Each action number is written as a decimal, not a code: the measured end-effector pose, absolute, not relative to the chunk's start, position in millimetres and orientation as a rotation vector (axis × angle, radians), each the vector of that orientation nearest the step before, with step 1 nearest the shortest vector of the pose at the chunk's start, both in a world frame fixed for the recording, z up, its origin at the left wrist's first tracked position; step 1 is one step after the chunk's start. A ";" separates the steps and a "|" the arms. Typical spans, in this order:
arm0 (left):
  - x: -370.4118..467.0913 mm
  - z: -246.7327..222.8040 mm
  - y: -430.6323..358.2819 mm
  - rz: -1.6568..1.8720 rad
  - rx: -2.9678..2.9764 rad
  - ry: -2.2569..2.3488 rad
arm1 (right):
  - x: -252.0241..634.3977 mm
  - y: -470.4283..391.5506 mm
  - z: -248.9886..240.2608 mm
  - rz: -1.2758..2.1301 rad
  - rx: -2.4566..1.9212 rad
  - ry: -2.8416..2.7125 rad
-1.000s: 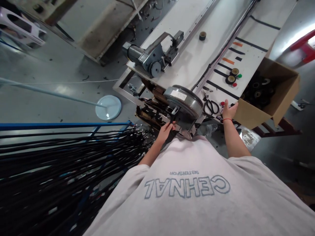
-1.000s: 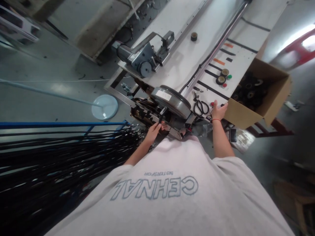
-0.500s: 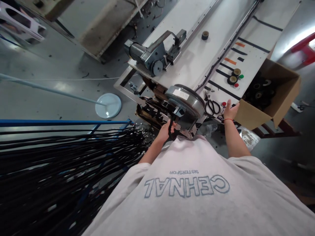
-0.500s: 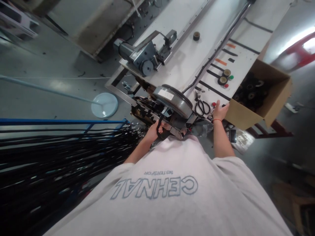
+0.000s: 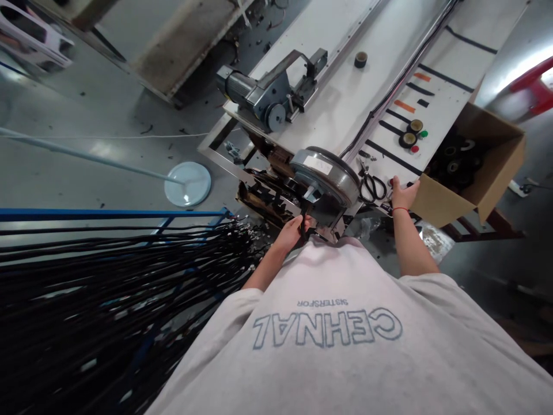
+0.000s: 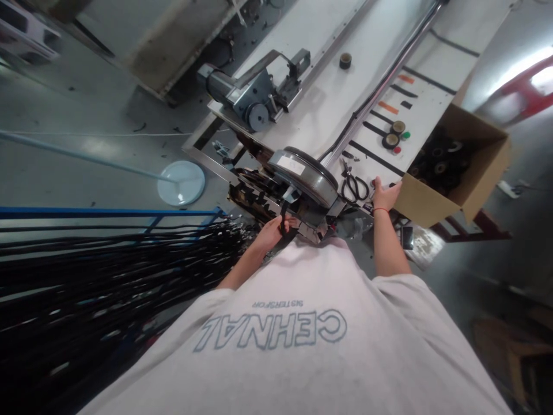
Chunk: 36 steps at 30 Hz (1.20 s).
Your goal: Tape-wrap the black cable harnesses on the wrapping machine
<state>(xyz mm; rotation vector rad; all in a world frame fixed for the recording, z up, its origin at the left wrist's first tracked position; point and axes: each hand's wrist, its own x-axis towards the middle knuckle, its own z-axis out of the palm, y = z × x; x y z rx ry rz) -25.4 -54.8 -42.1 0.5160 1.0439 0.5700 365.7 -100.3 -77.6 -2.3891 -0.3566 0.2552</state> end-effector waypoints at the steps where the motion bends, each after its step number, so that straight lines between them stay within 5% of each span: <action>1: -25.8 -41.3 -55.7 0.567 0.551 1.036 | 365.2 -100.4 -77.2 0.250 -2.383 -0.354; 10: -63.8 -52.2 -67.8 0.115 1.328 1.064 | 355.2 -97.2 -64.3 0.287 -2.458 -0.319; 36: -10.1 -34.8 -39.5 0.437 1.590 1.355 | 350.6 -95.5 -59.6 0.307 -2.436 -0.340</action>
